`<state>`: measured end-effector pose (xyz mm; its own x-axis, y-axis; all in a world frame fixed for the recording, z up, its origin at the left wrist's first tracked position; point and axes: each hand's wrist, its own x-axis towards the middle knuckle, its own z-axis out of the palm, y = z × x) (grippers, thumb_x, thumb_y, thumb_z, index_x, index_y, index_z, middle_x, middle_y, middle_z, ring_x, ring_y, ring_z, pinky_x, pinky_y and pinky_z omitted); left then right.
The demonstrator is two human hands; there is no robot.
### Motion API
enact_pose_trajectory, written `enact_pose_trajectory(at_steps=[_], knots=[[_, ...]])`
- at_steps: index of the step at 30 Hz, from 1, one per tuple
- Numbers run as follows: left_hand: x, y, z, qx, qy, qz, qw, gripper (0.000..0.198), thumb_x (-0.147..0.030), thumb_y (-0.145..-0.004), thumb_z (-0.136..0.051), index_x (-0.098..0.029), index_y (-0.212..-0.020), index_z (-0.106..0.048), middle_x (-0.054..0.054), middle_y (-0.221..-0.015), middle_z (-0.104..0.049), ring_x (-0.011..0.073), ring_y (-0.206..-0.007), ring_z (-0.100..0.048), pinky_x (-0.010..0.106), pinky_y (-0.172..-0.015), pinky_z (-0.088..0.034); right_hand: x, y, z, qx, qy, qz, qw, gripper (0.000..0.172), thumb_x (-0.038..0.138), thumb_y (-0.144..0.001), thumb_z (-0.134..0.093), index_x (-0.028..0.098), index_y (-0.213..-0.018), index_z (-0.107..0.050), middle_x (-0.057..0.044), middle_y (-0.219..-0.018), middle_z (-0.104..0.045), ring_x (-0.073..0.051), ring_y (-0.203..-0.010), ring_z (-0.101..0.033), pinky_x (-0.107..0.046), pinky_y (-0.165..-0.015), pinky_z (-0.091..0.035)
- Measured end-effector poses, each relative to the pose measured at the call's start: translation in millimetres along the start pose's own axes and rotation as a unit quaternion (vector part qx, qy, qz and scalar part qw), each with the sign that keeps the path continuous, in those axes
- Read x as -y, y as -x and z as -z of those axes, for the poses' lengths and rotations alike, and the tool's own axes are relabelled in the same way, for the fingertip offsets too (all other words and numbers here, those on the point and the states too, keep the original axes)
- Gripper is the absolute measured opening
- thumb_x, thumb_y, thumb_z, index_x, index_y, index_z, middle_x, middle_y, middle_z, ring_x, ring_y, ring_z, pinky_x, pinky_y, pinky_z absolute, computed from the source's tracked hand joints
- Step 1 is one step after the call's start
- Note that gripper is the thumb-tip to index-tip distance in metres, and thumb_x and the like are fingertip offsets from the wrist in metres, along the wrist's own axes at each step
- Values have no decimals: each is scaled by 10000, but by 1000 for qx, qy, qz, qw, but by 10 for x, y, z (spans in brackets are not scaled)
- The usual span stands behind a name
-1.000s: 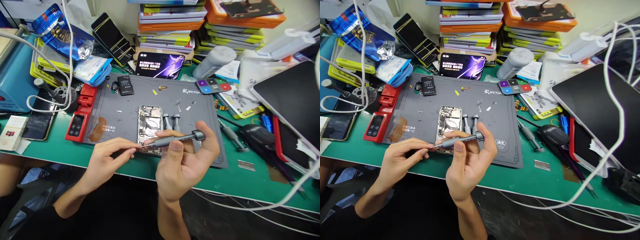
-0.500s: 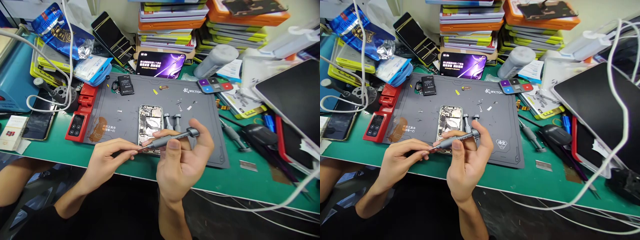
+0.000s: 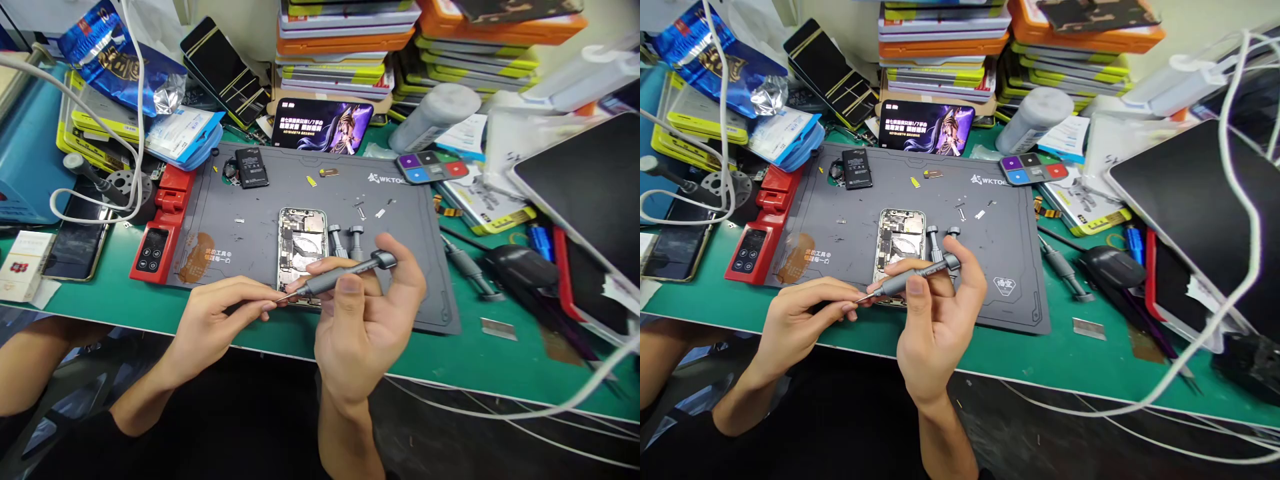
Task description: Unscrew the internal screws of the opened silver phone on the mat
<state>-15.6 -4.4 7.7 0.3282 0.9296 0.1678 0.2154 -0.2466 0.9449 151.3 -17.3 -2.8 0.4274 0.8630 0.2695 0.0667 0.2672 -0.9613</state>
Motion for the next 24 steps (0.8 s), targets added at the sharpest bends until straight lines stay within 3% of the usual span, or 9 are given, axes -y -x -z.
enact_pose_trajectory(at_steps=[11,24], knots=[[6,2,10,3,22,-2,1000,203,-154,-1045,-715,-264,-1118,-869,26,-1031,-854,117,-771,-777,220,-726,-656,19,-1,-7,-12,-9,-4,1000,360,327,-1085,-557,318,-1437,-477,18,-868,-702,-153,-701,-733,-323,-655,-662],[11,-9,12,15,38,-27,999,224,-118,-1055,-691,-239,-1132,-863,28,-1046,-856,107,-786,-780,207,-744,-660,11,-6,-1,2,-34,-1,999,385,317,-1093,-558,342,-1471,-491,7,-919,-726,-146,-640,-734,-335,-623,-676]])
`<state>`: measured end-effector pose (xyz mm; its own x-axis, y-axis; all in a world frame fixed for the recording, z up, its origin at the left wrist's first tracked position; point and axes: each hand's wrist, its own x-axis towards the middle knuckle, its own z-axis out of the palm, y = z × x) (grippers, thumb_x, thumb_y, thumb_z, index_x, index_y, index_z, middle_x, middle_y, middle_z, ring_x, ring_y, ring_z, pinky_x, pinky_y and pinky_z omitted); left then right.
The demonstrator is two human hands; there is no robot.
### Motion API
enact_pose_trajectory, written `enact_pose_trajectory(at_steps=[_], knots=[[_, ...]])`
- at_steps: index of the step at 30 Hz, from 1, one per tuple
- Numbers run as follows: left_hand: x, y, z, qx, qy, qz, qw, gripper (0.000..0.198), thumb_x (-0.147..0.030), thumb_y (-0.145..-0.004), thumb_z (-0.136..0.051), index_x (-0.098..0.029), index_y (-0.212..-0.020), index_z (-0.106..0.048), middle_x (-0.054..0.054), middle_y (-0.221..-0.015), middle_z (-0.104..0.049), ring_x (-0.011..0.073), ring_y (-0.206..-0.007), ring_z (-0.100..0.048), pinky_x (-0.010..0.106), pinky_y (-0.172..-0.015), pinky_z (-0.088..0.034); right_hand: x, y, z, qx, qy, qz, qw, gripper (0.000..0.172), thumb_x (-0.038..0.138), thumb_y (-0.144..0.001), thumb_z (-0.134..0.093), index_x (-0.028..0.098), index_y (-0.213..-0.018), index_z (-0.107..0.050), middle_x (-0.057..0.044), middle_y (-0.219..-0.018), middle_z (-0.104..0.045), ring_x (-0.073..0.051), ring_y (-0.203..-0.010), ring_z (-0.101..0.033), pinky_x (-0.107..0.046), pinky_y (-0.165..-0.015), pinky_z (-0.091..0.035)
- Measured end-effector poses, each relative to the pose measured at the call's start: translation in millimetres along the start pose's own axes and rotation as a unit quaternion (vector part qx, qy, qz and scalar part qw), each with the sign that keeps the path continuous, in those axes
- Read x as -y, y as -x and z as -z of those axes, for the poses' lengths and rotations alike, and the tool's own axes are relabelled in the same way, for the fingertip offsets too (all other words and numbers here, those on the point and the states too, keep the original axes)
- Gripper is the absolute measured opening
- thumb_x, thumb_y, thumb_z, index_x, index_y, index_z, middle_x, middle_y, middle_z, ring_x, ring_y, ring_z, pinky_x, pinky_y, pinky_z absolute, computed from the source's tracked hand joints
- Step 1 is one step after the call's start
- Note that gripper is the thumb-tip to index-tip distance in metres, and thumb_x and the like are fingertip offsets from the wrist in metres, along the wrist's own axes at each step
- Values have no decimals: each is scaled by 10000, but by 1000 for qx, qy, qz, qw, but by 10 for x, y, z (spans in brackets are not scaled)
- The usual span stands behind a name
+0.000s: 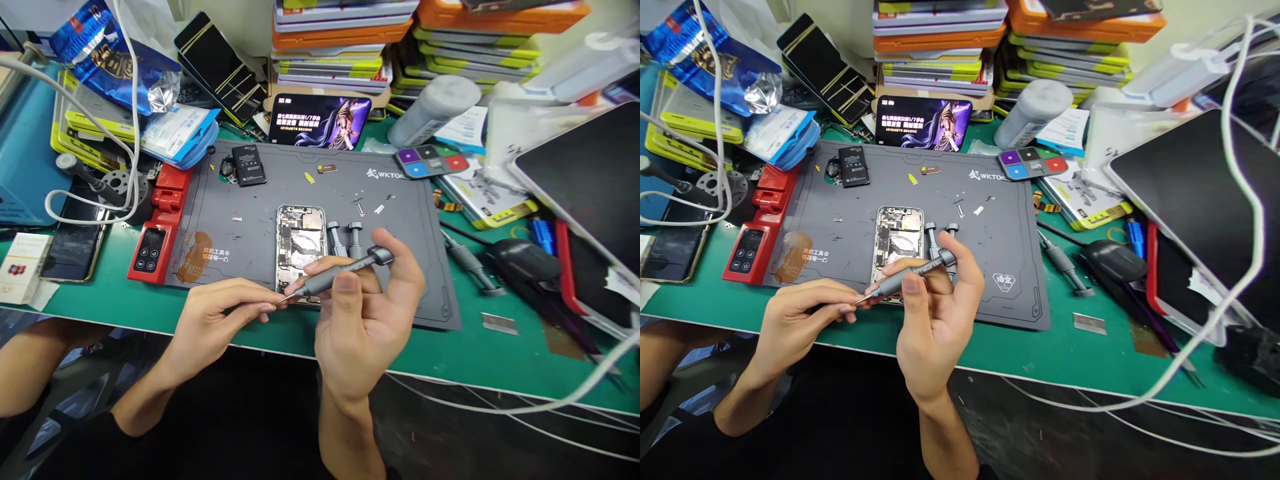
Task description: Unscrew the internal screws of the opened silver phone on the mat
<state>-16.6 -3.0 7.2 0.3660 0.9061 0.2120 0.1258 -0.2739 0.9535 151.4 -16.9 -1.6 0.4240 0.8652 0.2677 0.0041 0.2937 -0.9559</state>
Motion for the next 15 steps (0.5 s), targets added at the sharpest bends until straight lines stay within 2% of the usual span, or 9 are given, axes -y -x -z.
enact_pose_trajectory(at_steps=[5,9,12,14,15], knots=[[4,-15,0,4,22,-17,1000,248,-94,-1057,-676,-238,-1145,-857,17,-1056,-856,102,-771,-781,208,-729,-659,-51,-6,26,4,-64,-10,998,398,287,-1080,-601,341,-1470,-544,22,-936,-748,-118,-633,-732,-274,-609,-662],[11,-20,-4,-2,-32,-26,999,222,-127,-1029,-740,-247,-1187,-841,6,-1109,-857,126,-933,-805,226,-878,-647,-72,-63,70,-18,-61,11,998,384,297,-1103,-551,328,-1485,-565,15,-907,-739,-106,-598,-694,-248,-557,-633],[15,-3,-28,-5,-88,-37,995,171,-158,-1057,-713,-223,-1175,-818,13,-1112,-842,131,-1013,-784,233,-920,-616,-36,-150,94,-94,-2,119,988,408,274,-1086,-589,309,-1492,-606,-22,-988,-726,-110,-638,-696,-266,-577,-644],[18,15,-56,-21,-156,-67,985,152,-165,-1080,-678,-204,-1154,-805,22,-1058,-818,136,-965,-746,262,-886,-595,-24,-218,101,-145,76,229,960,448,278,-1054,-654,300,-1501,-627,-88,-1288,-669,-124,-727,-739,-326,-657,-692],[21,21,-72,-30,-204,-88,975,152,-174,-1083,-673,-201,-1162,-801,29,-1041,-802,151,-950,-718,289,-878,-580,-32,-251,103,-136,111,276,945,495,286,-1046,-671,315,-1535,-601,-114,-1454,-587,-137,-784,-761,-359,-713,-716]])
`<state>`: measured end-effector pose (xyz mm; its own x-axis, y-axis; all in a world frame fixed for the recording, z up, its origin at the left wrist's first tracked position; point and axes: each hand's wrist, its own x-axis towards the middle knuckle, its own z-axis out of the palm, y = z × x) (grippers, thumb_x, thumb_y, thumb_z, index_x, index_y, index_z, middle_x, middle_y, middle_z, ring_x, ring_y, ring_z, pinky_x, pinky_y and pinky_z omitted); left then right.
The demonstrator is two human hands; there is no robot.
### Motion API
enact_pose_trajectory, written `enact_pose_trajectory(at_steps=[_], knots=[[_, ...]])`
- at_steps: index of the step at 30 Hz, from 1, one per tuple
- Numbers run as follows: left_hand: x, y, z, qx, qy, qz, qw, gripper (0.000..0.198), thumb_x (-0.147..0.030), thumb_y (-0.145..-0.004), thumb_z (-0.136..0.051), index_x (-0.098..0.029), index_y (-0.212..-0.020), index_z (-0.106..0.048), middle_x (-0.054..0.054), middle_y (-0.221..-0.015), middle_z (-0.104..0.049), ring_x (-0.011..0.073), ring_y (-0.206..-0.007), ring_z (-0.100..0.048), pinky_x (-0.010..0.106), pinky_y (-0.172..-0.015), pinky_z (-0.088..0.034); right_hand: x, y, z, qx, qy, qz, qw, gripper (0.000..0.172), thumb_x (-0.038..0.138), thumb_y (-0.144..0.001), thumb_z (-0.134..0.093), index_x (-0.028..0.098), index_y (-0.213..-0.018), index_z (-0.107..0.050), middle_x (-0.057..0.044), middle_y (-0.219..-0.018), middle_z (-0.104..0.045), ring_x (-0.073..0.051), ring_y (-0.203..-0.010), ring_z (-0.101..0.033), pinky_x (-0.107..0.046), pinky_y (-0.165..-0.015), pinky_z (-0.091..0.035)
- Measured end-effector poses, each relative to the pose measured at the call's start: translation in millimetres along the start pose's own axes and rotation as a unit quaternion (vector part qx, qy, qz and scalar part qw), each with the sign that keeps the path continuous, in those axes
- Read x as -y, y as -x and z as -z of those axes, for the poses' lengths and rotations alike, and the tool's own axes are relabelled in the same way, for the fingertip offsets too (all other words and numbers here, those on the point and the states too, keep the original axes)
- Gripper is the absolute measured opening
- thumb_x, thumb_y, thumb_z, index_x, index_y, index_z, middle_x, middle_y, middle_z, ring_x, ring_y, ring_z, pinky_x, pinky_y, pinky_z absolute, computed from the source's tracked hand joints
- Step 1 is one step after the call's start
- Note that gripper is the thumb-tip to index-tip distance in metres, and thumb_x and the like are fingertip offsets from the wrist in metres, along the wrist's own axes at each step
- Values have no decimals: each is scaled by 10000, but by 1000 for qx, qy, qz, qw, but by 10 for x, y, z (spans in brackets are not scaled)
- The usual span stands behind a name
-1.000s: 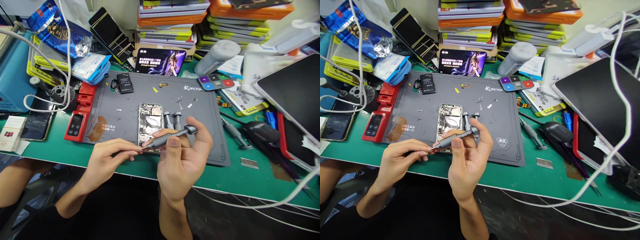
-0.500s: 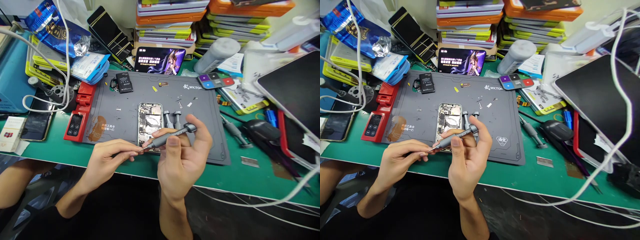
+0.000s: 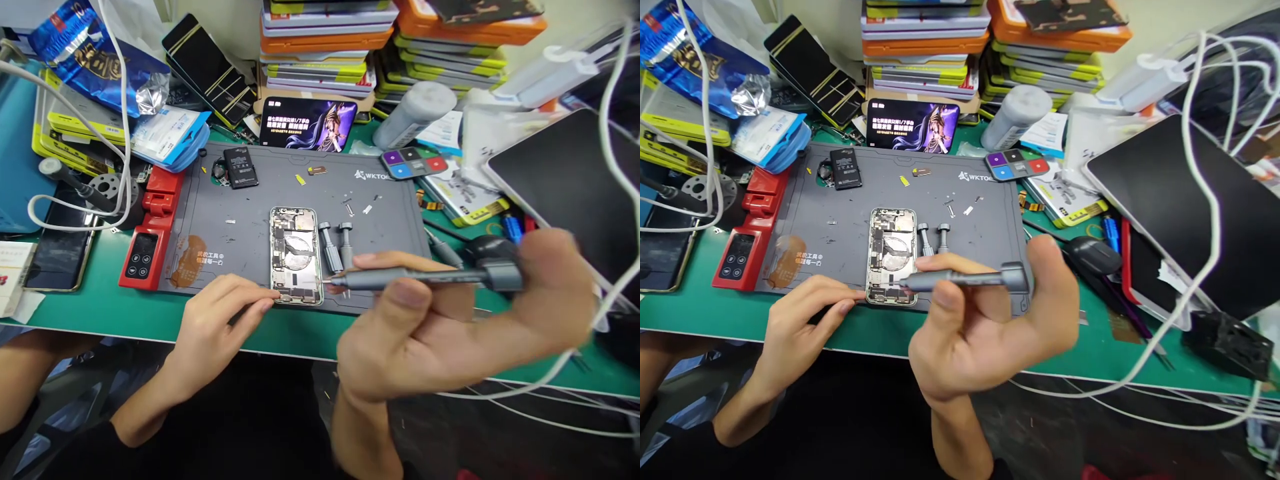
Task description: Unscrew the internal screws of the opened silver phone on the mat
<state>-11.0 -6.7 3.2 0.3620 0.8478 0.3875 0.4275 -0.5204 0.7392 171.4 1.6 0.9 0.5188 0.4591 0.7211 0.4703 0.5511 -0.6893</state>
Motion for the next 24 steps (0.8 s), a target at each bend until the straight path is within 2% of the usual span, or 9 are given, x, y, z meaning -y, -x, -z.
enact_pose_trajectory(at_steps=[1,3,4,6,8,13,18,24], knots=[[-5,5,-16,-6,-53,-20,998,162,-190,-1084,-674,-201,-1191,-796,38,-1038,-788,171,-948,-689,318,-878,-564,-31,-13,-12,26,19,39,999,559,277,-1041,-679,340,-1581,-548,-122,-1512,-545,-154,-845,-774,-369,-745,-728],[-10,5,-50,0,-142,-43,989,220,-228,-1089,-671,-207,-1281,-776,59,-1073,-765,212,-983,-641,368,-897,-531,-106,-10,-37,102,40,93,990,599,209,-1029,-682,340,-1590,-517,-105,-1369,-626,-178,-913,-782,-342,-727,-728],[-11,2,-65,10,-169,-44,985,245,-240,-1094,-661,-211,-1315,-764,67,-1103,-757,228,-1007,-626,383,-907,-518,-142,3,-49,153,45,105,982,625,159,-1028,-666,330,-1604,-492,-94,-1310,-653,-174,-926,-787,-316,-711,-720],[-8,-8,-88,28,-191,-37,981,263,-241,-1104,-638,-210,-1340,-749,78,-1164,-745,246,-1053,-609,396,-919,-498,-195,40,-67,185,43,110,976,649,111,-1021,-657,286,-1616,-465,-72,-1183,-691,-168,-907,-793,-284,-670,-706],[-5,-16,-98,36,-199,-32,979,258,-229,-1109,-623,-209,-1334,-746,79,-1199,-741,251,-1074,-598,398,-919,-481,-214,73,-77,189,44,109,975,640,105,-1020,-658,258,-1610,-463,-61,-1136,-707,-164,-897,-796,-275,-664,-706],[-6,-19,-93,46,-200,-36,978,252,-237,-1114,-616,-204,-1333,-735,74,-1193,-745,249,-1062,-594,396,-887,-451,-197,100,-88,210,52,92,972,677,74,-1007,-658,284,-1612,-441,-89,-1292,-687,-153,-939,-804,-266,-669,-717],[-10,-16,-91,45,-195,-38,979,247,-233,-1104,-632,-200,-1326,-735,72,-1191,-750,253,-1063,-599,405,-883,-444,-205,113,-91,222,51,84,970,693,51,-993,-668,254,-1621,-455,-102,-1324,-676,-152,-977,-803,-257,-714,-723],[-12,-26,-83,45,-198,-42,978,247,-217,-1096,-635,-203,-1321,-736,72,-1182,-759,257,-1060,-609,404,-879,-447,-211,124,-79,221,58,75,971,680,59,-992,-672,290,-1599,-470,-87,-1337,-697,-163,-983,-808,-288,-729,-732]])
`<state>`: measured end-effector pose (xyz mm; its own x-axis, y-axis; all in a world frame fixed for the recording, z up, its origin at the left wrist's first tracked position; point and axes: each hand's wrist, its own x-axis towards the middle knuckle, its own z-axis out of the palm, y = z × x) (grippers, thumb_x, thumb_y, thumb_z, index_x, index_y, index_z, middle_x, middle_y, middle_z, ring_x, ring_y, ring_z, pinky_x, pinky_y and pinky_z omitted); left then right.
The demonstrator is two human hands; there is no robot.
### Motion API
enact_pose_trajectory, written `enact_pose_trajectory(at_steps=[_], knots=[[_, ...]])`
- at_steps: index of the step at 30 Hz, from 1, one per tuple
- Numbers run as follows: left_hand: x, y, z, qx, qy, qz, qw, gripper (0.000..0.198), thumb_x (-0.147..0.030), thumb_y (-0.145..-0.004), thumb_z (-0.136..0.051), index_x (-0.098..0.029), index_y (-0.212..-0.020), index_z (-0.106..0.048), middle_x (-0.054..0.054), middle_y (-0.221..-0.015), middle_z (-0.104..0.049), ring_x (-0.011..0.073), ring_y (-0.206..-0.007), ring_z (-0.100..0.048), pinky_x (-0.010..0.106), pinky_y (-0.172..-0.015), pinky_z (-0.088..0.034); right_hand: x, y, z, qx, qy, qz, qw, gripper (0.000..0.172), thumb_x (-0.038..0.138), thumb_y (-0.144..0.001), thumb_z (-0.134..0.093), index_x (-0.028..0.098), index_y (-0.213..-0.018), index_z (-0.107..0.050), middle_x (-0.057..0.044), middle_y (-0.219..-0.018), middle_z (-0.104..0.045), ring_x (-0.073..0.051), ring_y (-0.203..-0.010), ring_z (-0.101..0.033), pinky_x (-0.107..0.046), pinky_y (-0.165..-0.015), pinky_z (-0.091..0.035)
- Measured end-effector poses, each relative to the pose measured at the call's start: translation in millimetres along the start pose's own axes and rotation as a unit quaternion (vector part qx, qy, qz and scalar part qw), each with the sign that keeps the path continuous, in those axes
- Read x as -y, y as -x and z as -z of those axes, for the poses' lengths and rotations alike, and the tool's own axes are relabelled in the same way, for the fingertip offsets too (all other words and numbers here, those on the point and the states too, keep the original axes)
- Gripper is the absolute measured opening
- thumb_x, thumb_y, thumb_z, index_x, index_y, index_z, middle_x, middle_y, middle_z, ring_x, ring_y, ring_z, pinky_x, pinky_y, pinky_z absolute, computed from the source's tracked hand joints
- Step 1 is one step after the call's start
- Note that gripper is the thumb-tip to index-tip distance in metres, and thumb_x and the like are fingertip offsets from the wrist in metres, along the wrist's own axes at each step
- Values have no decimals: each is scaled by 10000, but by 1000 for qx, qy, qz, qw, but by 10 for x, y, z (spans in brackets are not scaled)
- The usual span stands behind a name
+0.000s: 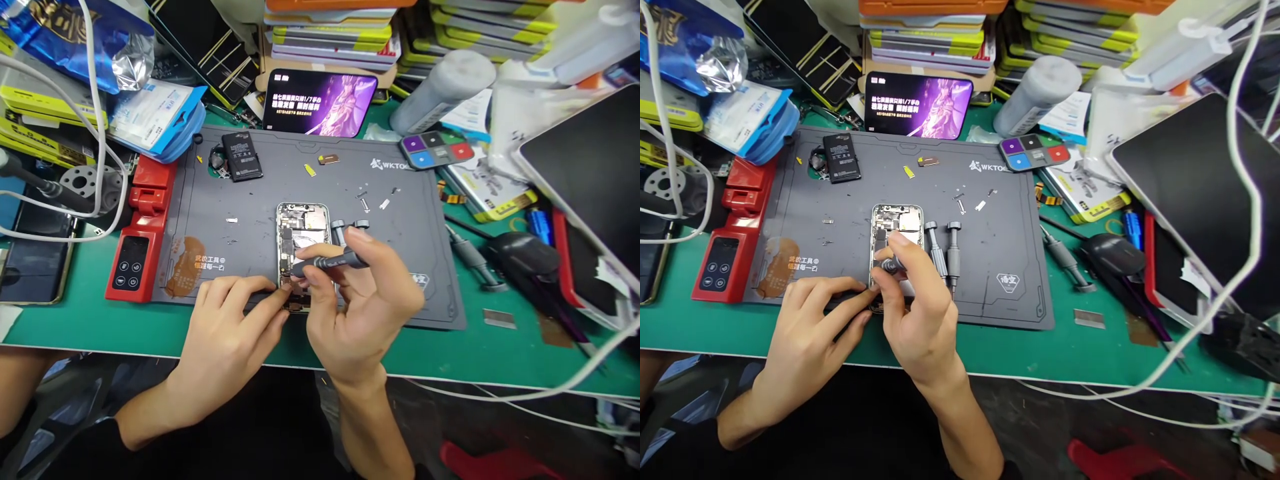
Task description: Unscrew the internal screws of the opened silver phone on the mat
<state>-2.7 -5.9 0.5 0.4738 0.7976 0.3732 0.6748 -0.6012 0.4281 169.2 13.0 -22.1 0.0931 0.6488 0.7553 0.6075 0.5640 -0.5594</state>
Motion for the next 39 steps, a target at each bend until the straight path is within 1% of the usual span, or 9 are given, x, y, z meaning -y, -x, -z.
enact_pose_trajectory(at_steps=[6,10,15,18,23,26,29,32,39], knots=[[-5,9,-12,-2,5,4,1000,210,-211,-1091,-643,-199,-1277,-739,75,-1205,-765,259,-1079,-620,413,-889,-465,15,-43,37,18,33,56,998,776,-1,-938,-712,284,-1609,-445,-61,-1295,-779,-170,-994,-817,-290,-764,-728],[-11,10,-4,-1,-1,6,1000,203,-221,-1098,-635,-209,-1268,-744,79,-1198,-771,257,-1076,-624,412,-869,-463,46,-49,60,18,70,77,994,635,121,-1009,-690,211,-1609,-502,-80,-1257,-827,-192,-1007,-829,-299,-774,-720],[-10,-9,-16,-2,-4,8,1000,206,-233,-1106,-620,-210,-1259,-756,73,-1181,-781,246,-1046,-640,405,-856,-470,94,-65,98,-34,160,71,984,486,205,-1054,-654,284,-1533,-623,-48,-1134,-863,-185,-826,-802,-319,-709,-673],[-22,0,-13,-11,-5,9,1000,200,-233,-1108,-614,-214,-1240,-763,67,-1159,-792,241,-1024,-657,402,-854,-487,109,-87,115,-29,141,55,988,449,209,-1057,-646,294,-1498,-662,-58,-1157,-850,-193,-886,-794,-335,-755,-659],[17,23,216,-58,21,36,997,184,-165,-1078,-664,-218,-1232,-748,35,-1108,-800,195,-985,-703,362,-896,-555,112,-112,117,-33,113,42,992,567,90,-962,-751,316,-1477,-684,-30,-1128,-838,-170,-875,-769,-321,-790,-649],[159,-49,409,-123,-101,73,985,157,-191,-1067,-690,-234,-1202,-760,43,-1065,-791,221,-920,-682,401,-892,-541,121,-120,115,-44,96,41,994,578,43,-958,-727,323,-1462,-693,-20,-1095,-825,-158,-886,-764,-293,-764,-649],[352,-191,480,-86,-182,77,976,136,-273,-1078,-682,-232,-1161,-783,70,-1041,-761,261,-973,-673,406,-840,-532,134,-131,115,-38,86,42,995,539,34,-958,-719,304,-1425,-718,-37,-1101,-807,-166,-913,-761,-291,-749,-650],[476,-331,445,-17,-204,26,978,144,-278,-1080,-671,-227,-1101,-804,74,-1019,-737,258,-944,-653,391,-765,-517,145,-143,111,-44,89,48,994,497,46,-973,-705,301,-1399,-732,-27,-1025,-801,-161,-874,-749,-295,-767,-644],[456,-460,404,13,-250,-40,967,220,-278,-1104,-616,-228,-1033,-818,96,-1008,-715,262,-907,-616,393,-705,-488,152,-126,122,-43,65,36,996,498,54,-1001,-662,296,-1433,-708,-22,-1004,-802,-157,-907,-746,-297,-852,-638]])
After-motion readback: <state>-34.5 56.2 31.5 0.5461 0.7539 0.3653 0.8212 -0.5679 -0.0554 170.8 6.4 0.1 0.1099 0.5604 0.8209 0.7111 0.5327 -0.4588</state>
